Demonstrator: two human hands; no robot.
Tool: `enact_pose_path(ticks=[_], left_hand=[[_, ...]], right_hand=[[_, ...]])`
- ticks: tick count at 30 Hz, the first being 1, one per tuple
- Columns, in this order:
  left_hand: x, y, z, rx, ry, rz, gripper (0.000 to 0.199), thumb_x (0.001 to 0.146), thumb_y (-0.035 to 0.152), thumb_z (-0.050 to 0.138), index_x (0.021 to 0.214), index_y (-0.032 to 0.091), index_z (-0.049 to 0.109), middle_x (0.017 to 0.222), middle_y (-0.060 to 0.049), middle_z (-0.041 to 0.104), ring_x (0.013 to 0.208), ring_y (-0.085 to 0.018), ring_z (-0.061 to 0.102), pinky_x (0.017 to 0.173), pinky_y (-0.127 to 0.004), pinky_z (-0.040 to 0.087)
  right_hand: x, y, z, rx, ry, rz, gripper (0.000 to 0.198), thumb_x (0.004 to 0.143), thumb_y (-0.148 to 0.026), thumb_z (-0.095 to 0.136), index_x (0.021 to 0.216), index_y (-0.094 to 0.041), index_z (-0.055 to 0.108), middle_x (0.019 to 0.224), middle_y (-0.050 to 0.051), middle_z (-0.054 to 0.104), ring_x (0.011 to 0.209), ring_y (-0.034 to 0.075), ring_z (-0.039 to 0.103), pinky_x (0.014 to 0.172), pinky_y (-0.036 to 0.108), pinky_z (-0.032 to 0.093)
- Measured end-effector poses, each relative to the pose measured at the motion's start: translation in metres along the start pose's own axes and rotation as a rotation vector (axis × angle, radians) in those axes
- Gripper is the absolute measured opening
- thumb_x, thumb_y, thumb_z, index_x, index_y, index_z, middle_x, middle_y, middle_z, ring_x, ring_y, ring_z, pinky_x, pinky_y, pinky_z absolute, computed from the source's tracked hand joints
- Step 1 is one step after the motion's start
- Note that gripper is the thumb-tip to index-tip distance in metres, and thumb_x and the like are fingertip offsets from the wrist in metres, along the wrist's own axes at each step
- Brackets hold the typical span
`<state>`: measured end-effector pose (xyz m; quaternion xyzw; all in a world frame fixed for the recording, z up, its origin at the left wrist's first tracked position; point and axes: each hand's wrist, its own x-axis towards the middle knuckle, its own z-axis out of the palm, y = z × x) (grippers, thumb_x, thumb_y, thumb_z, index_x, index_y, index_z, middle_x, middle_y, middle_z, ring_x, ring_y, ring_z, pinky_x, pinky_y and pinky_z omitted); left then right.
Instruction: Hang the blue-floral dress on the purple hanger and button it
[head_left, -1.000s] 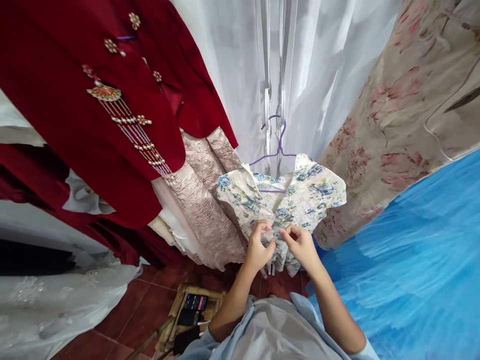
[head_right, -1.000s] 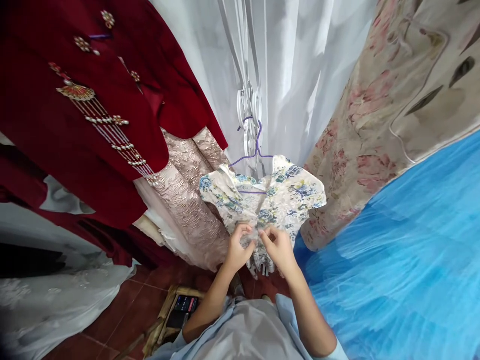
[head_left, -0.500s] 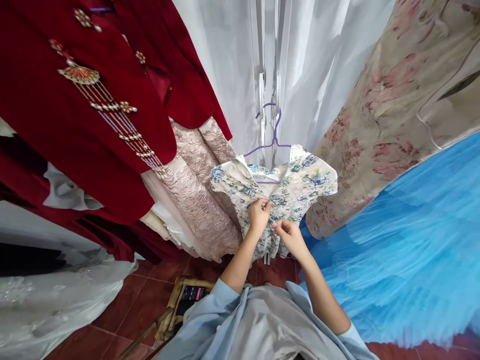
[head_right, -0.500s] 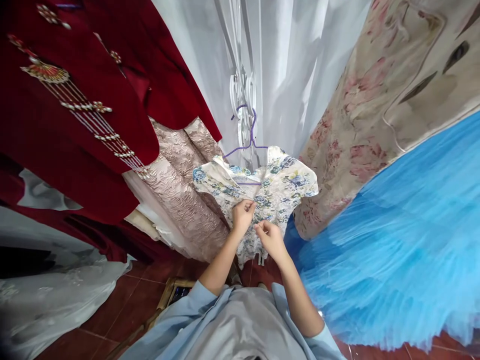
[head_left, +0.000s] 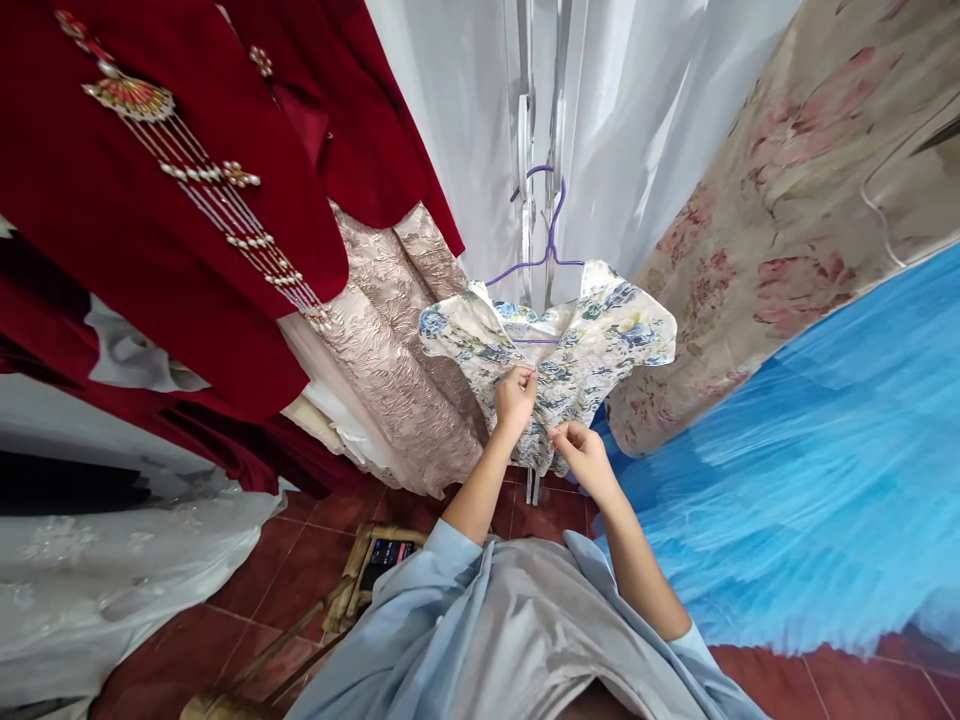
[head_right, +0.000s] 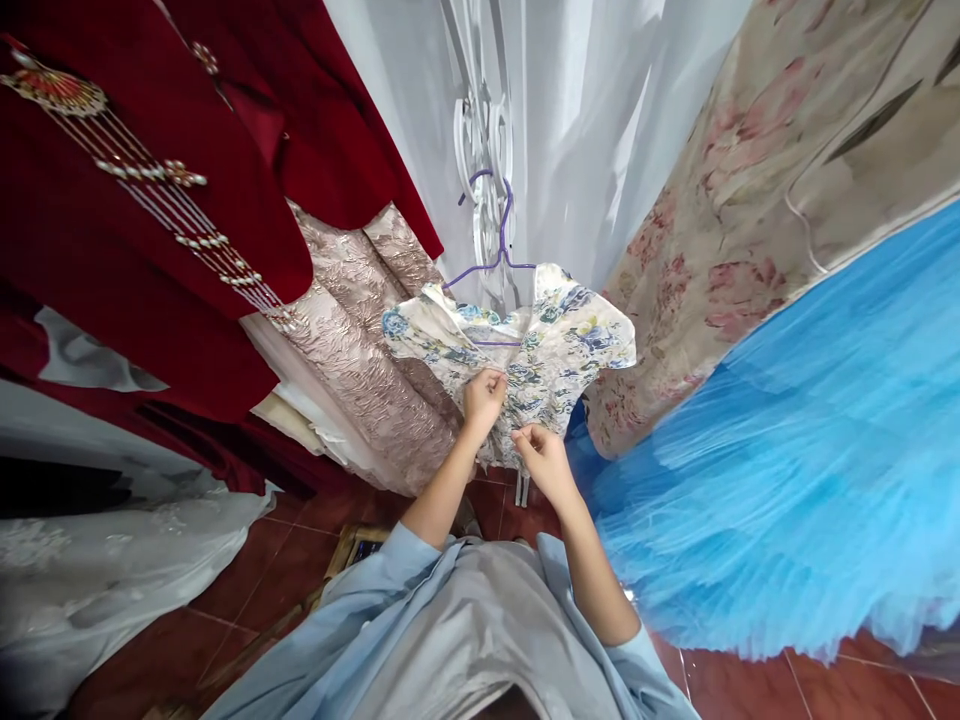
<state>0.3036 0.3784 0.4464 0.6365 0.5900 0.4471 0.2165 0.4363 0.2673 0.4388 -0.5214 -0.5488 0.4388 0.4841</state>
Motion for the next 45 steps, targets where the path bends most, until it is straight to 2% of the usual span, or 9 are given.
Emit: enact_pose_path(ticks=[4, 11, 15, 23, 28, 32, 36, 40, 45], left_hand=[[0.007, 0.006, -0.004, 0.043, 0.014, -0.02, 0.015, 0.087, 0.034, 0.073, 0.09, 0.019, 0.072, 0.074, -0.002, 0.073, 0.07, -0.018, 0.068, 0.066, -0.026, 0.043], [0.009, 0.007, -0.011, 0.017, 0.002, 0.037, 0.007, 0.088, 0.024, 0.068, 0.083, 0.02, 0.069, 0.075, -0.001, 0.072, 0.071, -0.017, 0.068, 0.068, -0.026, 0.044], [0.002, 0.004, -0.01, 0.003, 0.037, -0.006, 0.014, 0.085, 0.031, 0.075, 0.092, 0.021, 0.068, 0.073, 0.001, 0.071, 0.071, -0.018, 0.067, 0.069, -0.026, 0.045], [0.006, 0.004, -0.006, 0.017, 0.016, -0.012, 0.004, 0.087, 0.023, 0.068, 0.085, 0.02, 0.069, 0.075, 0.0, 0.071, 0.07, -0.016, 0.066, 0.07, -0.026, 0.044], [-0.016, 0.003, -0.014, 0.05, -0.059, -0.024, 0.005, 0.088, 0.022, 0.064, 0.084, 0.02, 0.064, 0.074, 0.001, 0.069, 0.067, -0.016, 0.063, 0.067, -0.026, 0.041], [-0.041, 0.001, -0.023, 0.026, -0.057, 0.03, 0.006, 0.093, 0.023, 0.058, 0.087, 0.021, 0.059, 0.076, 0.001, 0.067, 0.068, -0.016, 0.062, 0.068, -0.025, 0.042], [-0.059, 0.003, -0.034, -0.065, -0.084, 0.084, 0.01, 0.096, 0.025, 0.051, 0.086, 0.021, 0.054, 0.078, 0.0, 0.065, 0.071, -0.015, 0.061, 0.069, -0.024, 0.043], [-0.068, 0.012, -0.047, -0.072, -0.154, 0.109, 0.021, 0.098, 0.026, 0.046, 0.079, 0.021, 0.052, 0.071, 0.001, 0.06, 0.065, -0.014, 0.055, 0.065, -0.024, 0.039], [-0.074, 0.02, -0.059, -0.134, -0.231, 0.075, 0.027, 0.098, 0.035, 0.052, 0.075, 0.021, 0.056, 0.068, 0.002, 0.061, 0.062, -0.013, 0.054, 0.063, -0.024, 0.041]], right_hand=[[-0.006, 0.005, -0.002, 0.006, -0.004, 0.029, 0.037, 0.091, -0.051, 0.06, 0.072, -0.019, 0.057, 0.065, -0.001, 0.057, 0.061, 0.014, 0.048, 0.06, 0.027, 0.037], [-0.011, 0.005, -0.008, -0.025, -0.002, 0.034, 0.039, 0.091, -0.054, 0.059, 0.071, -0.02, 0.058, 0.066, 0.0, 0.058, 0.061, 0.015, 0.049, 0.061, 0.028, 0.038], [-0.01, -0.001, -0.008, -0.025, 0.019, 0.025, 0.037, 0.091, -0.052, 0.059, 0.072, -0.02, 0.058, 0.065, 0.0, 0.058, 0.061, 0.015, 0.048, 0.059, 0.027, 0.037], [-0.019, 0.002, -0.006, 0.029, -0.072, 0.065, 0.042, 0.091, -0.058, 0.06, 0.073, -0.02, 0.058, 0.066, 0.0, 0.057, 0.061, 0.015, 0.048, 0.06, 0.027, 0.037], [-0.016, 0.007, -0.009, 0.027, -0.048, 0.095, 0.049, 0.088, -0.066, 0.06, 0.072, -0.021, 0.057, 0.064, -0.001, 0.056, 0.059, 0.015, 0.047, 0.059, 0.028, 0.037], [-0.006, 0.006, -0.007, 0.046, -0.02, 0.077, 0.048, 0.089, -0.066, 0.06, 0.073, -0.021, 0.058, 0.065, 0.0, 0.058, 0.06, 0.016, 0.049, 0.059, 0.028, 0.038], [0.005, -0.003, 0.003, 0.082, -0.025, 0.036, 0.043, 0.091, -0.061, 0.06, 0.081, -0.019, 0.064, 0.068, 0.001, 0.06, 0.063, 0.017, 0.052, 0.062, 0.029, 0.042], [0.013, -0.018, 0.016, 0.124, -0.028, -0.01, 0.041, 0.092, -0.059, 0.061, 0.089, -0.019, 0.068, 0.073, 0.002, 0.063, 0.066, 0.017, 0.055, 0.064, 0.029, 0.044], [0.016, -0.03, 0.025, 0.169, -0.007, -0.017, 0.04, 0.092, -0.058, 0.062, 0.081, -0.019, 0.067, 0.072, 0.002, 0.064, 0.065, 0.016, 0.056, 0.063, 0.028, 0.045]])
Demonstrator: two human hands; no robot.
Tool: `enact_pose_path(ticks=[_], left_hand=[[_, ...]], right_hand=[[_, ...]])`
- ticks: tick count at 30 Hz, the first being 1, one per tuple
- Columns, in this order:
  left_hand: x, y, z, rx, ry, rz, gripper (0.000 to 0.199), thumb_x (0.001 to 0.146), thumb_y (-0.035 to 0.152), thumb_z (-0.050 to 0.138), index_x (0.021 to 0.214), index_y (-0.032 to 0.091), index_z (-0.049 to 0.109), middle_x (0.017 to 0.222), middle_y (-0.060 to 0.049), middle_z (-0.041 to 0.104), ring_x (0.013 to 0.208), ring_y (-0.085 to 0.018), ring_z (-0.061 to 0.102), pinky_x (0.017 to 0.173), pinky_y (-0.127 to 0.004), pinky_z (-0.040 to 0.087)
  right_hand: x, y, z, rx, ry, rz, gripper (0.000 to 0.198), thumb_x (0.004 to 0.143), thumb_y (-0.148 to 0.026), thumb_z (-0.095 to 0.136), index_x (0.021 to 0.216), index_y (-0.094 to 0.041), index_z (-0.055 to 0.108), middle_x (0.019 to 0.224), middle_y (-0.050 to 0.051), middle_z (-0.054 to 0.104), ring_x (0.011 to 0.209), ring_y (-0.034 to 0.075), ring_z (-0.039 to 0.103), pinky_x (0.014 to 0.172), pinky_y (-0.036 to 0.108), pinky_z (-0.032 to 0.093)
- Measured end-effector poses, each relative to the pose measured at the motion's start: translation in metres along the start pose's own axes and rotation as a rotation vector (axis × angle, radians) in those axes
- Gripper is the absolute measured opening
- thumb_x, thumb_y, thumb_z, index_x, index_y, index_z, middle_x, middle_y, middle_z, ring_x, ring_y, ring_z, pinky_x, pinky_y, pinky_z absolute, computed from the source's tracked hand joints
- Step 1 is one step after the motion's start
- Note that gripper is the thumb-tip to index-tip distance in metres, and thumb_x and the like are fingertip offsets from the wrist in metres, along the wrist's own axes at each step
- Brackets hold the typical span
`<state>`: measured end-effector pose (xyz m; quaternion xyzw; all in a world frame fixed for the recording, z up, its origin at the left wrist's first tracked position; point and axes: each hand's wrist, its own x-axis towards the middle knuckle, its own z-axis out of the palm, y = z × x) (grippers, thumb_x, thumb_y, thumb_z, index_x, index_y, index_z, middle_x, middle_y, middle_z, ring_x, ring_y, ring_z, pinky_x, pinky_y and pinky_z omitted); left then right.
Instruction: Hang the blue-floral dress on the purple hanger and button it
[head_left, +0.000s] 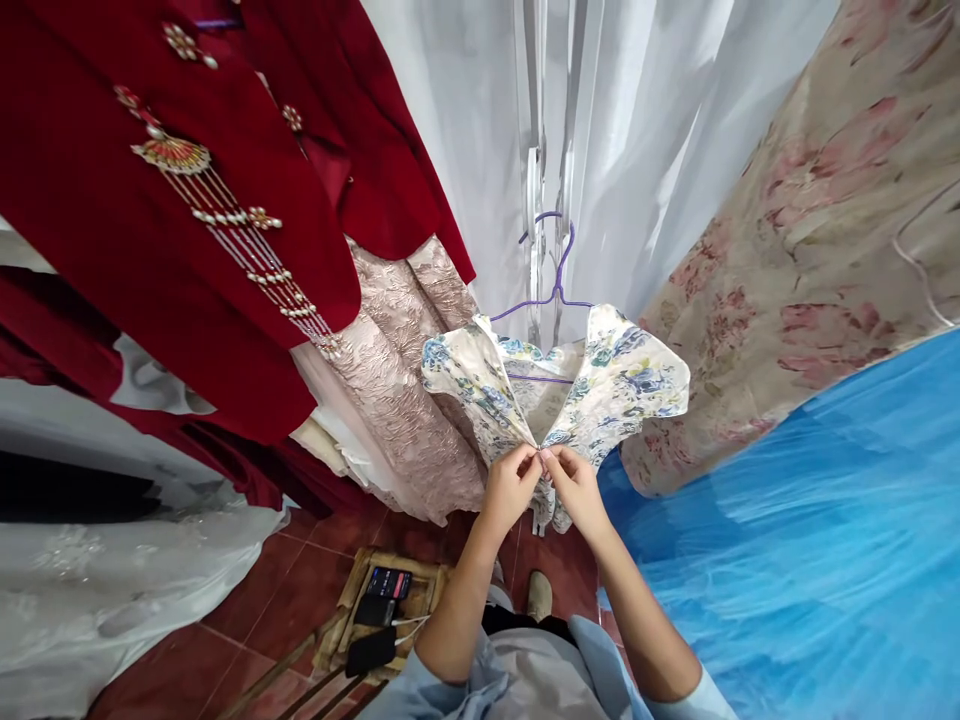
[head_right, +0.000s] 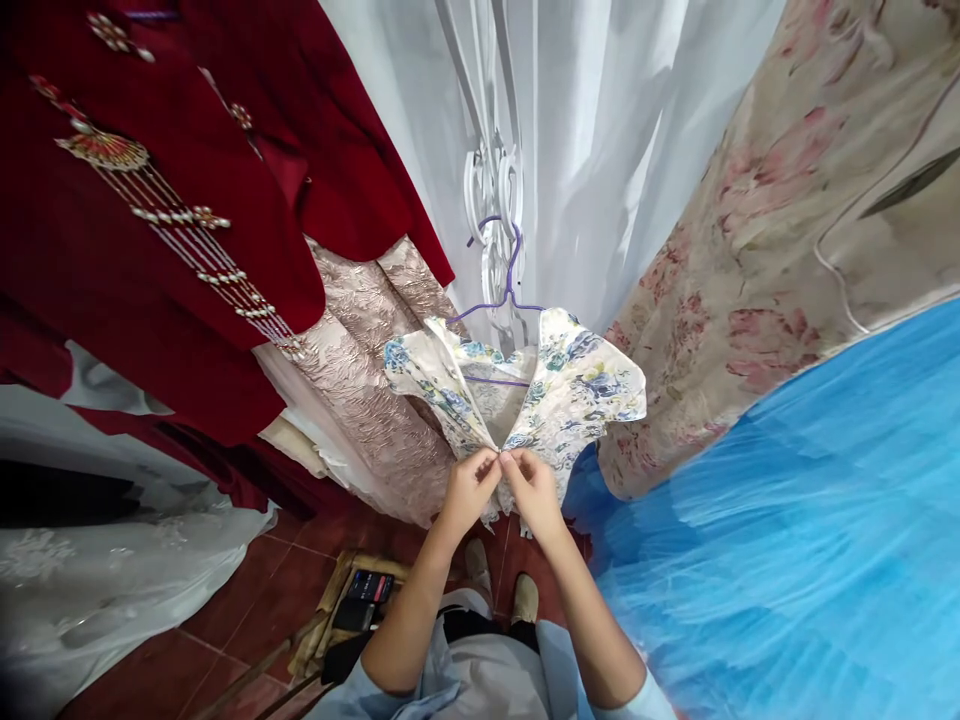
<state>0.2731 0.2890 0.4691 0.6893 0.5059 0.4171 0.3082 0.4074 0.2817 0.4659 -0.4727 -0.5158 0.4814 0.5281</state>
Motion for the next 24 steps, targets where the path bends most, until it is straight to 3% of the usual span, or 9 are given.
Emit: enact_pose_path(ticks=[4, 8, 12, 14, 18, 21, 24], left_hand=[[-0.003, 0.001, -0.005, 0.02, 0.013, 0.013, 0.026, 0.095, 0.03, 0.053, 0.071, 0.021, 0.053, 0.062, 0.003, 0.053, 0.058, -0.012, 0.048, 0.061, -0.024, 0.04], [-0.002, -0.002, -0.019, 0.025, -0.045, 0.092, 0.02, 0.094, 0.024, 0.054, 0.075, 0.021, 0.06, 0.068, 0.001, 0.057, 0.063, -0.013, 0.052, 0.064, -0.025, 0.042], [0.0, -0.011, -0.036, -0.024, -0.082, 0.208, 0.009, 0.09, 0.018, 0.059, 0.09, 0.022, 0.067, 0.089, -0.004, 0.065, 0.082, -0.017, 0.062, 0.076, -0.027, 0.049], [0.003, -0.016, -0.039, -0.032, -0.037, 0.211, 0.016, 0.085, 0.015, 0.064, 0.1, 0.022, 0.065, 0.098, -0.005, 0.067, 0.091, -0.019, 0.064, 0.082, -0.029, 0.051], [0.006, -0.023, -0.029, -0.005, 0.035, 0.163, 0.011, 0.086, 0.016, 0.065, 0.094, 0.023, 0.062, 0.094, -0.005, 0.07, 0.093, -0.021, 0.066, 0.086, -0.031, 0.051], [0.001, -0.028, -0.018, 0.003, -0.018, 0.143, 0.008, 0.089, 0.015, 0.059, 0.089, 0.023, 0.062, 0.091, -0.004, 0.072, 0.091, -0.021, 0.068, 0.084, -0.03, 0.051], [-0.008, -0.035, -0.012, -0.031, -0.067, 0.131, 0.009, 0.088, 0.013, 0.058, 0.088, 0.022, 0.062, 0.087, -0.003, 0.072, 0.084, -0.019, 0.069, 0.078, -0.028, 0.051]], right_hand=[[0.001, -0.002, 0.003, 0.004, 0.035, 0.003, 0.035, 0.087, -0.052, 0.067, 0.073, -0.02, 0.065, 0.065, 0.001, 0.058, 0.063, 0.016, 0.051, 0.059, 0.027, 0.042], [0.002, -0.004, 0.008, -0.083, 0.106, -0.008, 0.035, 0.085, -0.052, 0.066, 0.068, -0.02, 0.065, 0.054, -0.003, 0.044, 0.053, 0.014, 0.037, 0.051, 0.027, 0.032], [-0.001, -0.005, 0.021, -0.072, 0.149, -0.037, 0.037, 0.087, -0.054, 0.064, 0.071, -0.021, 0.063, 0.061, 0.0, 0.054, 0.058, 0.015, 0.045, 0.055, 0.027, 0.037], [-0.004, -0.003, 0.028, -0.052, 0.18, -0.041, 0.037, 0.088, -0.054, 0.062, 0.072, -0.021, 0.059, 0.064, 0.0, 0.055, 0.06, 0.015, 0.047, 0.057, 0.027, 0.039], [-0.014, 0.001, 0.039, -0.054, 0.196, -0.048, 0.039, 0.091, -0.052, 0.057, 0.068, -0.021, 0.056, 0.064, -0.001, 0.053, 0.063, 0.015, 0.048, 0.06, 0.027, 0.04], [-0.021, 0.002, 0.042, -0.062, 0.202, -0.016, 0.039, 0.089, -0.052, 0.058, 0.066, -0.021, 0.056, 0.061, -0.001, 0.054, 0.058, 0.014, 0.048, 0.056, 0.027, 0.039], [-0.027, 0.001, 0.042, 0.0, 0.209, 0.11, 0.039, 0.083, -0.056, 0.063, 0.067, -0.021, 0.058, 0.053, -0.001, 0.055, 0.045, 0.012, 0.043, 0.046, 0.026, 0.032]])
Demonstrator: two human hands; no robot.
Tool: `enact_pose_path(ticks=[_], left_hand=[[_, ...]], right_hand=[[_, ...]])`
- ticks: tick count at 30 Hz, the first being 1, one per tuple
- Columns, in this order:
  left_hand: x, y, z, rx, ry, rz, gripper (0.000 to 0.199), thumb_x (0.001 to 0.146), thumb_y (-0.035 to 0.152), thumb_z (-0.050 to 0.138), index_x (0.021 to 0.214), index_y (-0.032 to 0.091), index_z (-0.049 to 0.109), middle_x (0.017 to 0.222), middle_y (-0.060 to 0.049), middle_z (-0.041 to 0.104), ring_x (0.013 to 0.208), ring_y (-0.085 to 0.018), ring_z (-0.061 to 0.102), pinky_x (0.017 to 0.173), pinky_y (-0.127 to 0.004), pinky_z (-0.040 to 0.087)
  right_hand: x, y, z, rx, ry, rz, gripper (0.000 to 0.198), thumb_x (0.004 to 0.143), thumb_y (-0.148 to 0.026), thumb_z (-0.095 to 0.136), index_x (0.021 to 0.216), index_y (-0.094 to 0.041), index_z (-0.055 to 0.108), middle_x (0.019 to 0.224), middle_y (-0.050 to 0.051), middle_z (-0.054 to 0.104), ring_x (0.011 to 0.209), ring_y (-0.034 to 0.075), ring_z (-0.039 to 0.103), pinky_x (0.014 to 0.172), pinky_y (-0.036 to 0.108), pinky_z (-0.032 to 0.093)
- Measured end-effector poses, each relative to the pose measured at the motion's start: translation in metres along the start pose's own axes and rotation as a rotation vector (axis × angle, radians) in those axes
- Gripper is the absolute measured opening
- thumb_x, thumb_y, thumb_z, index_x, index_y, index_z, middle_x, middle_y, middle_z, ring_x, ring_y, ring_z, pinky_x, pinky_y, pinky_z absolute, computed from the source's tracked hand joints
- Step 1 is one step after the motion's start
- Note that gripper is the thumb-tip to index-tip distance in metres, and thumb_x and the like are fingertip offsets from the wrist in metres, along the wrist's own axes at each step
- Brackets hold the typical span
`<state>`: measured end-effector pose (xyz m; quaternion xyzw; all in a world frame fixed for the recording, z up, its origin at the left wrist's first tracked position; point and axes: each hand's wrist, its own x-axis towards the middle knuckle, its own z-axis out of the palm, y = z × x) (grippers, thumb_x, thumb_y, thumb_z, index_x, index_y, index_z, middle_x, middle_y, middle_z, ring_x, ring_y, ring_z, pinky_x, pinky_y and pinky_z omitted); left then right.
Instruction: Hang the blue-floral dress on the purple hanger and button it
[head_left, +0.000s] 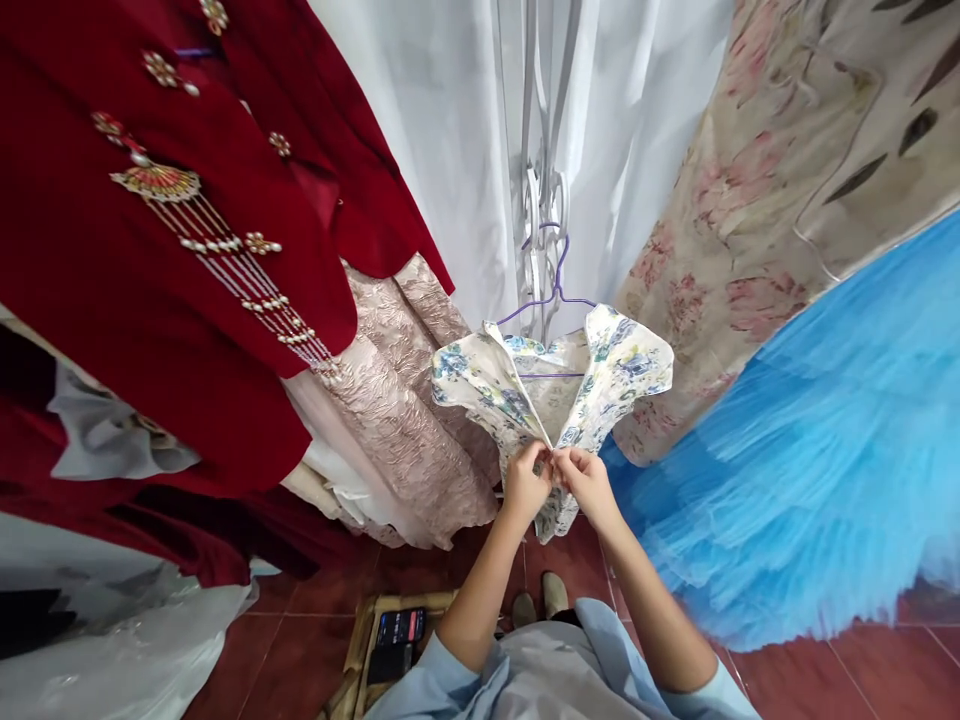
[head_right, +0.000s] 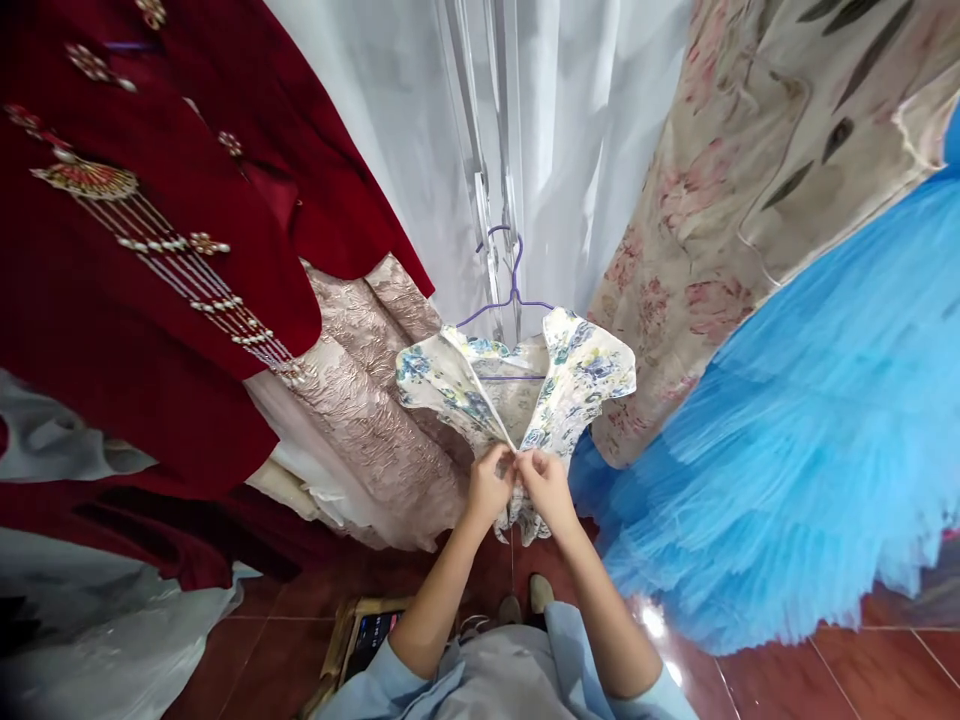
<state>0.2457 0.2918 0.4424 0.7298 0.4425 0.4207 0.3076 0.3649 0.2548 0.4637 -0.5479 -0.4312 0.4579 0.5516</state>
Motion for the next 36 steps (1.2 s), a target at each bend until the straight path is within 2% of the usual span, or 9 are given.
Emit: enact_pose_path(ticks=[4, 10, 14, 16, 22, 28, 30, 33, 36], left_hand=[[-0.013, -0.011, 0.004, -0.049, -0.019, 0.03, 0.008, 0.088, 0.014, 0.06, 0.093, 0.02, 0.064, 0.086, -0.005, 0.072, 0.081, -0.02, 0.069, 0.076, -0.029, 0.051], [-0.026, -0.019, 0.014, 0.038, -0.078, -0.045, 0.006, 0.087, 0.014, 0.062, 0.084, 0.02, 0.061, 0.08, -0.003, 0.069, 0.077, -0.019, 0.067, 0.076, -0.029, 0.051], [-0.031, -0.019, 0.012, -0.03, 0.002, -0.08, 0.004, 0.089, 0.017, 0.059, 0.088, 0.02, 0.061, 0.087, -0.004, 0.071, 0.081, -0.019, 0.068, 0.079, -0.029, 0.052], [-0.033, -0.018, 0.007, -0.061, 0.026, -0.05, 0.008, 0.088, 0.015, 0.059, 0.093, 0.02, 0.062, 0.088, -0.004, 0.07, 0.081, -0.018, 0.067, 0.079, -0.029, 0.052], [-0.04, -0.013, 0.004, -0.136, 0.029, 0.03, 0.014, 0.093, 0.021, 0.056, 0.105, 0.019, 0.062, 0.086, -0.006, 0.068, 0.077, -0.017, 0.065, 0.075, -0.027, 0.052], [-0.036, -0.008, 0.008, -0.059, 0.011, 0.077, 0.007, 0.093, 0.021, 0.054, 0.092, 0.018, 0.06, 0.082, -0.005, 0.066, 0.076, -0.017, 0.063, 0.073, -0.027, 0.049], [-0.035, -0.009, 0.01, -0.067, 0.017, 0.069, 0.008, 0.093, 0.02, 0.053, 0.091, 0.018, 0.06, 0.083, -0.005, 0.066, 0.078, -0.017, 0.062, 0.073, -0.026, 0.049], [-0.035, -0.013, 0.015, -0.09, 0.057, 0.036, 0.009, 0.094, 0.021, 0.052, 0.09, 0.018, 0.059, 0.083, -0.004, 0.065, 0.077, -0.016, 0.062, 0.072, -0.026, 0.048], [-0.034, -0.012, 0.022, -0.101, 0.052, 0.024, 0.009, 0.093, 0.02, 0.052, 0.084, 0.02, 0.055, 0.078, -0.003, 0.062, 0.072, -0.016, 0.06, 0.069, -0.025, 0.048]], right_hand=[[0.008, -0.02, 0.004, 0.065, 0.015, 0.045, 0.042, 0.08, -0.06, 0.064, 0.065, -0.021, 0.059, 0.052, 0.003, 0.062, 0.037, 0.012, 0.044, 0.039, 0.027, 0.028], [0.072, -0.125, 0.008, 0.076, 0.186, -0.276, 0.037, 0.084, -0.054, 0.064, 0.072, -0.019, 0.063, 0.049, 0.0, 0.059, 0.035, 0.01, 0.041, 0.038, 0.024, 0.028], [0.083, -0.169, 0.004, -0.116, 0.017, -0.331, 0.038, 0.085, -0.049, 0.067, 0.066, -0.017, 0.065, 0.047, 0.001, 0.061, 0.035, 0.009, 0.04, 0.039, 0.023, 0.029], [0.07, -0.156, -0.002, -0.258, -0.042, -0.31, 0.039, 0.085, -0.049, 0.067, 0.062, -0.018, 0.065, 0.047, 0.003, 0.062, 0.037, 0.01, 0.043, 0.041, 0.024, 0.03], [0.041, -0.078, -0.012, -0.664, 0.092, -0.162, 0.04, 0.083, -0.05, 0.068, 0.057, -0.021, 0.059, 0.054, 0.005, 0.066, 0.05, 0.016, 0.054, 0.05, 0.028, 0.031], [0.044, -0.075, -0.01, -0.858, 0.057, -0.108, 0.034, 0.087, -0.037, 0.058, 0.058, -0.022, 0.05, 0.058, 0.004, 0.063, 0.053, 0.016, 0.051, 0.053, 0.028, 0.029], [0.04, -0.074, -0.014, -0.811, -0.023, -0.08, 0.037, 0.088, -0.036, 0.055, 0.055, -0.022, 0.047, 0.053, 0.003, 0.059, 0.05, 0.015, 0.048, 0.052, 0.028, 0.029], [0.032, -0.07, -0.018, -0.486, -0.157, -0.012, 0.036, 0.089, -0.042, 0.054, 0.059, -0.021, 0.055, 0.052, 0.003, 0.063, 0.043, 0.013, 0.047, 0.048, 0.026, 0.034], [0.035, -0.084, -0.017, -0.22, -0.135, 0.005, 0.034, 0.084, -0.047, 0.063, 0.065, -0.018, 0.063, 0.055, 0.004, 0.068, 0.037, 0.012, 0.047, 0.042, 0.025, 0.035]])
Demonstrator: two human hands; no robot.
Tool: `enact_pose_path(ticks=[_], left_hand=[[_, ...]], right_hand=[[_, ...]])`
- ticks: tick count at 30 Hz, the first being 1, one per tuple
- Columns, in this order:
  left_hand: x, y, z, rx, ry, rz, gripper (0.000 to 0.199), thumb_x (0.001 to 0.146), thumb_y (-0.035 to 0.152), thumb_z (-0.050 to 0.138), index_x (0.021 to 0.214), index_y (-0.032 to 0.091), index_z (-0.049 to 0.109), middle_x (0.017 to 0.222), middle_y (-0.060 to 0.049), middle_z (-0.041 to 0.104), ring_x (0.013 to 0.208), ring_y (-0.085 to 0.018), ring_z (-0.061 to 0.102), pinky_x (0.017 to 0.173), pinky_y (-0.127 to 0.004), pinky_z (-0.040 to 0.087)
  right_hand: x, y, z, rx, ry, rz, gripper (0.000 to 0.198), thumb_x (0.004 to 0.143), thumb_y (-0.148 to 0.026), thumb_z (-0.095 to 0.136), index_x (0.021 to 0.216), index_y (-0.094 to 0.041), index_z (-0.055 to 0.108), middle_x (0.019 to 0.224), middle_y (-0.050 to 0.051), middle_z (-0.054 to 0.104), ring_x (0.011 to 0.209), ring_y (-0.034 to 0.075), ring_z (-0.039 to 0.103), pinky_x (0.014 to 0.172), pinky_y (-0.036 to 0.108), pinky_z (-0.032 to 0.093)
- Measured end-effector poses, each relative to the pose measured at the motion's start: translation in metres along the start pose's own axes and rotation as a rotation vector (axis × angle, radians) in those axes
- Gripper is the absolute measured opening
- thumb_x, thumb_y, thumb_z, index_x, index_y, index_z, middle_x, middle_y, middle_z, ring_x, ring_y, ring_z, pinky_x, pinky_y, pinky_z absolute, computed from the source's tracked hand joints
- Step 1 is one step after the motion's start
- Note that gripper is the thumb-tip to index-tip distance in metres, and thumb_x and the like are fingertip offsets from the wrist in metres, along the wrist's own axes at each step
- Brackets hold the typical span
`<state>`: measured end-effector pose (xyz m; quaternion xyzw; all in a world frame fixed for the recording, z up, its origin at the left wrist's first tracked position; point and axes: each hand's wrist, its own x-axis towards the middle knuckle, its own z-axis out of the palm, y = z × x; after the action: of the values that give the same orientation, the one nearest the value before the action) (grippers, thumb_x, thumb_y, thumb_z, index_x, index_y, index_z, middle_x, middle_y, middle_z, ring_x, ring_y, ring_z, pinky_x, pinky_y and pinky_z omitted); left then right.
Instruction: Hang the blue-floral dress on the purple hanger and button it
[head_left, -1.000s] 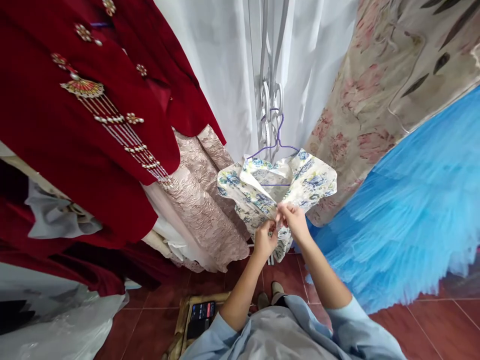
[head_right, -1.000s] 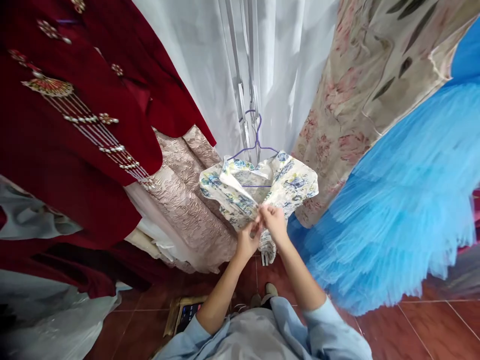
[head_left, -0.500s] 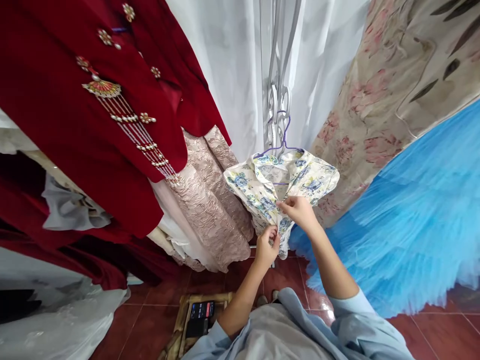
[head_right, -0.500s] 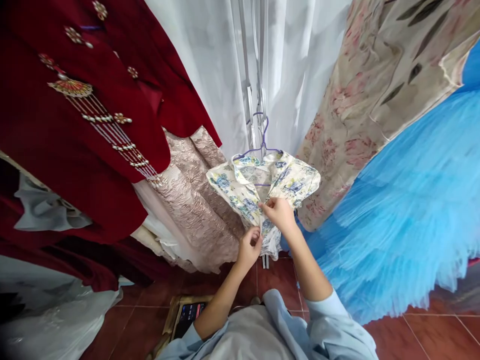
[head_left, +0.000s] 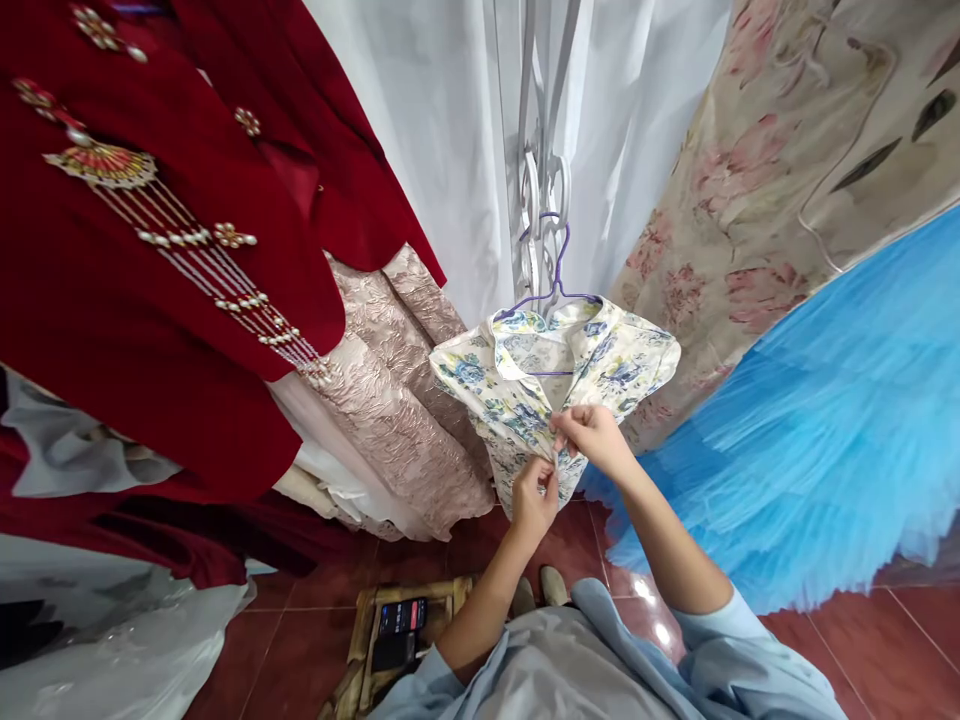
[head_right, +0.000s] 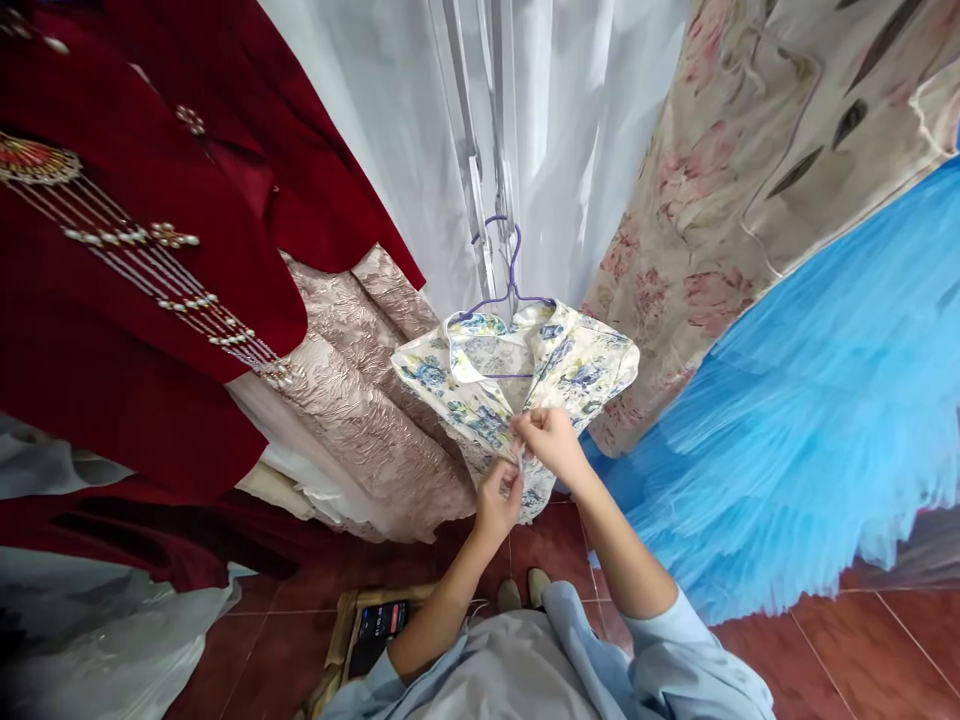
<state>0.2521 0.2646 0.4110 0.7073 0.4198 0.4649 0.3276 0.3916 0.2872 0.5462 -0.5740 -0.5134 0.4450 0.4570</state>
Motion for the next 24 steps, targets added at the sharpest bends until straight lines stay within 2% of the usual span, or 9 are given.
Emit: enact_pose_path(ticks=[4, 7, 9, 12, 14, 16, 18, 21, 24], left_hand=[[0.0, 0.008, 0.015, 0.017, -0.093, 0.025, 0.006, 0.089, 0.018, 0.054, 0.084, 0.021, 0.054, 0.076, -0.001, 0.06, 0.069, -0.016, 0.059, 0.067, -0.026, 0.048], [-0.001, 0.009, 0.024, 0.019, -0.113, 0.03, 0.007, 0.09, 0.018, 0.054, 0.084, 0.021, 0.053, 0.077, -0.002, 0.061, 0.07, -0.016, 0.061, 0.069, -0.026, 0.049], [0.004, 0.009, 0.021, -0.011, -0.115, 0.019, 0.007, 0.091, 0.02, 0.056, 0.084, 0.021, 0.054, 0.076, -0.002, 0.062, 0.069, -0.015, 0.061, 0.068, -0.026, 0.049], [0.028, 0.021, -0.003, -0.055, -0.042, 0.068, 0.008, 0.091, 0.026, 0.063, 0.092, 0.019, 0.059, 0.08, -0.002, 0.065, 0.069, -0.015, 0.061, 0.067, -0.026, 0.05], [0.058, 0.041, -0.028, -0.063, 0.083, 0.198, 0.017, 0.095, 0.032, 0.064, 0.105, 0.018, 0.061, 0.084, -0.004, 0.066, 0.073, -0.015, 0.062, 0.07, -0.026, 0.051], [0.095, 0.067, -0.054, -0.025, 0.16, 0.352, 0.028, 0.102, 0.035, 0.056, 0.124, 0.018, 0.059, 0.084, -0.003, 0.066, 0.074, -0.015, 0.061, 0.072, -0.027, 0.05], [0.131, 0.092, -0.074, 0.071, 0.114, 0.458, 0.037, 0.106, 0.036, 0.048, 0.139, 0.019, 0.053, 0.08, -0.001, 0.065, 0.068, -0.014, 0.058, 0.067, -0.025, 0.047], [0.17, 0.115, -0.085, 0.303, 0.018, 0.545, 0.028, 0.107, 0.034, 0.046, 0.122, 0.018, 0.063, 0.075, -0.001, 0.066, 0.062, -0.013, 0.058, 0.06, -0.024, 0.041], [0.179, 0.123, -0.079, 0.421, 0.025, 0.621, 0.025, 0.107, 0.03, 0.045, 0.101, 0.017, 0.065, 0.072, -0.001, 0.066, 0.06, -0.013, 0.06, 0.058, -0.025, 0.039]], right_hand=[[0.028, -0.052, -0.01, 0.15, 0.133, -0.134, 0.036, 0.08, -0.049, 0.071, 0.064, -0.017, 0.067, 0.054, 0.004, 0.068, 0.034, 0.009, 0.044, 0.036, 0.023, 0.031], [0.049, -0.087, -0.017, 0.21, 0.155, -0.219, 0.036, 0.079, -0.048, 0.074, 0.065, -0.015, 0.069, 0.054, 0.004, 0.067, 0.034, 0.007, 0.043, 0.035, 0.022, 0.03], [0.055, -0.096, -0.018, 0.212, 0.139, -0.246, 0.037, 0.079, -0.048, 0.075, 0.067, -0.014, 0.068, 0.055, 0.004, 0.068, 0.035, 0.007, 0.043, 0.036, 0.022, 0.03], [0.051, -0.092, -0.015, 0.23, 0.126, -0.264, 0.038, 0.081, -0.052, 0.072, 0.071, -0.016, 0.066, 0.053, 0.002, 0.066, 0.036, 0.007, 0.043, 0.036, 0.021, 0.03], [0.042, -0.083, -0.013, 0.243, 0.13, -0.268, 0.034, 0.084, -0.05, 0.07, 0.074, -0.018, 0.064, 0.051, -0.001, 0.063, 0.036, 0.007, 0.044, 0.037, 0.021, 0.03], [0.033, -0.076, -0.012, 0.241, 0.129, -0.281, 0.027, 0.086, -0.044, 0.067, 0.075, -0.019, 0.062, 0.05, -0.002, 0.061, 0.037, 0.008, 0.044, 0.038, 0.021, 0.03], [0.026, -0.072, -0.013, 0.225, 0.13, -0.318, 0.021, 0.088, -0.038, 0.064, 0.078, -0.02, 0.062, 0.051, -0.003, 0.06, 0.039, 0.008, 0.044, 0.041, 0.021, 0.032], [0.025, -0.068, -0.014, 0.182, 0.158, -0.371, 0.017, 0.089, -0.034, 0.061, 0.079, -0.019, 0.063, 0.051, -0.003, 0.059, 0.041, 0.008, 0.044, 0.044, 0.022, 0.034], [0.036, -0.061, -0.012, 0.178, 0.194, -0.389, 0.017, 0.086, -0.032, 0.061, 0.073, -0.02, 0.06, 0.048, -0.004, 0.056, 0.042, 0.009, 0.043, 0.045, 0.023, 0.034]])
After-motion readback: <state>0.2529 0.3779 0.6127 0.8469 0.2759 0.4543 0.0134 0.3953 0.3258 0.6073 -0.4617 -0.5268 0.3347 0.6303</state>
